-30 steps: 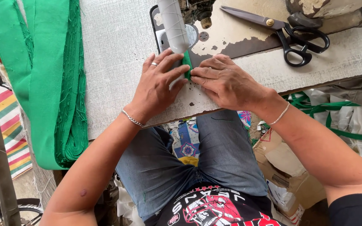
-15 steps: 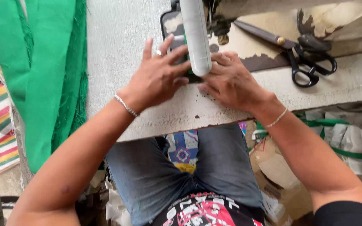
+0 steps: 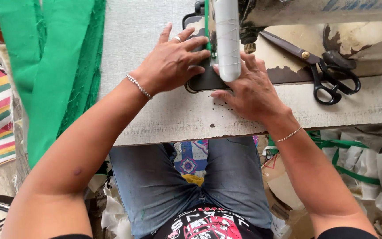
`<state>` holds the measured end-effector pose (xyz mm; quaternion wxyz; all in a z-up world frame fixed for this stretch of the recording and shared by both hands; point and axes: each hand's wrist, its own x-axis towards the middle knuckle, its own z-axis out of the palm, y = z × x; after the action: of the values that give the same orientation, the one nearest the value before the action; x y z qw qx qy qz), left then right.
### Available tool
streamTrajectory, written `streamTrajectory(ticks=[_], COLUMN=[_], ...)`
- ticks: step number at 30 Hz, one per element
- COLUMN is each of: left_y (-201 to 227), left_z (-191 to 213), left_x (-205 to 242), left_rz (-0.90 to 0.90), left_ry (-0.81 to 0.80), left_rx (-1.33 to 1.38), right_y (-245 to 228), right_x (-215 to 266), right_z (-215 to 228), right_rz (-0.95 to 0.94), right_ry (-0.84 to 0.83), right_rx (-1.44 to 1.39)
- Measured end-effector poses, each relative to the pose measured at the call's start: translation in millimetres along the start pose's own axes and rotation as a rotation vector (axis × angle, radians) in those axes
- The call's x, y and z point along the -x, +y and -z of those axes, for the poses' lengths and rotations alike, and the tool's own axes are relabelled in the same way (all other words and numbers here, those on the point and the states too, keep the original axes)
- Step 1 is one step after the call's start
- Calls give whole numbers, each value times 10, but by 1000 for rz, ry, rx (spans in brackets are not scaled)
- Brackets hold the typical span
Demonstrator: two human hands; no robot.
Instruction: Folding and guiding green fabric strips through a guide on a sewing machine table.
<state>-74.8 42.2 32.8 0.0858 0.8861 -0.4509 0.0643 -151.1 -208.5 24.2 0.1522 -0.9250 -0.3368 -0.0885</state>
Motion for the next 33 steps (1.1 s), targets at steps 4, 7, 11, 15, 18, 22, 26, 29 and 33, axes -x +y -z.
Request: streamTrajectory(ticks=[4,7,11,15,18,22,26,29,33], left_y=[-66,16,256,933,1305,1305,1288,1145,1093], left_z=[13,-68,-137,-7,293,650,615,308,30], left_x=[-79,-20,174,738,1462,2470,3205,3478,3587], left_rz=[-4,36,142,193,385,819,1151,1200,1152], left_ry=[-14,-44,50,323,559,809,1138,1186,1203], left_rx=[10,-18,-107,67,204,-32,-60,394,813], right_y=[-31,-59,1,129,108,36,109,183,263], right_x=[3,66,51,104,114,101,134,165,191], right_z=[60,30,-26,-184,-234,-120,-200,-257,-318], right_rz=[39,53,98,59,82,118,136,140,135], right_ry=[141,180,299,348,382,337,377,377,379], right_rx=[46,39,37,81,139,83,123,139,225])
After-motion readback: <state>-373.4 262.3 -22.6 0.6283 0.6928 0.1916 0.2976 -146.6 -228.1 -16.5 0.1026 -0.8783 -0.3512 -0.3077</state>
